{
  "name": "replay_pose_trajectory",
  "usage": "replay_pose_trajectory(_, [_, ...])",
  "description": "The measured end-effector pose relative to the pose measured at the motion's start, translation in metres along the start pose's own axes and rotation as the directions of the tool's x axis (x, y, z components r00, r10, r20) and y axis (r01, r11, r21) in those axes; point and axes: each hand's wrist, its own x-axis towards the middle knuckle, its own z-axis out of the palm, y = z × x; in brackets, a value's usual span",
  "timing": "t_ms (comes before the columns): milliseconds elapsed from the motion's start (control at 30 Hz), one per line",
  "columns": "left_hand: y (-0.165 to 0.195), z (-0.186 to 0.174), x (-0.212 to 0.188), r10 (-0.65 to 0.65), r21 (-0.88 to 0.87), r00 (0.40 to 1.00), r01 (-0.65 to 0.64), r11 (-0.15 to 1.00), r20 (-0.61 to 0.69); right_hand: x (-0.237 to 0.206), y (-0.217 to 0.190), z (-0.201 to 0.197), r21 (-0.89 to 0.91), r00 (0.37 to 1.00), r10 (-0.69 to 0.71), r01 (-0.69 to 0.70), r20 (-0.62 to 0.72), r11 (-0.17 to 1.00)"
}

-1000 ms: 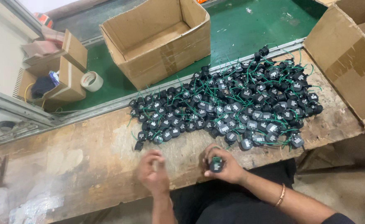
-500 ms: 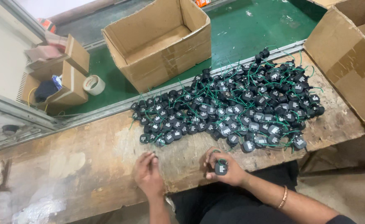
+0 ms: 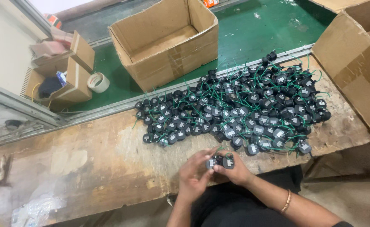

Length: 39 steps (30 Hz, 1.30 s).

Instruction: The person picks black power plugs with green wires from a pile on the workbench, untangles and straightens the cords by hand, and sets the plugs back on the bench, occasionally tossing some into a cardboard box. They work through the pile one plug at a time and gather the plugs together at the end.

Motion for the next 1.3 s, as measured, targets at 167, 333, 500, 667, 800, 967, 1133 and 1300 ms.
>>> replay_pose_trajectory(167, [-0.014,0.005,0.004,-0.146,0.003,0.987,0.147,0.989,-0.067,-0.003,0.003,0.001,0.018,0.978,0.006,-0.009,0.21,1.0])
replay_pose_trajectory(333, [-0.011,0.002,0.007,0.161,-0.011,0.987,-0.161,0.987,-0.008,-0.003,0.005,-0.002,0.337,0.917,0.313,-0.385,0.249,0.859])
replay_pose_trajectory(500, [-0.009,-0.015,-0.002,0.234,0.047,0.972,-0.234,0.971,0.009,0.003,0.002,-0.003,0.36,0.951,0.197,-0.274,0.237,0.892])
replay_pose_trajectory(667, [-0.024,0.0,-0.018,-0.157,-0.066,0.978,0.149,0.987,-0.14,0.005,-0.008,0.002,0.001,0.98,-0.107,0.108,0.17,0.994])
replay_pose_trajectory(800, [-0.03,0.016,-0.02,-0.329,-0.361,0.92,0.239,0.901,-0.213,0.001,-0.013,0.004,-0.184,0.972,-0.138,0.173,0.191,0.968])
replay_pose_trajectory(967, [-0.007,0.012,-0.018,-0.006,0.109,0.975,0.031,0.994,-0.222,-0.001,-0.004,0.006,-0.178,0.968,-0.172,0.205,0.185,0.962])
replay_pose_trajectory(1133, [-0.001,-0.029,0.003,0.169,0.4,0.956,-0.061,0.915,-0.24,-0.003,0.006,0.004,0.105,0.999,-0.014,0.009,0.048,0.994])
replay_pose_trajectory(1300, [-0.032,-0.103,0.05,0.022,0.278,0.713,0.245,0.929,-0.7,0.005,0.003,0.005,0.902,0.976,0.136,-0.21,0.17,0.377])
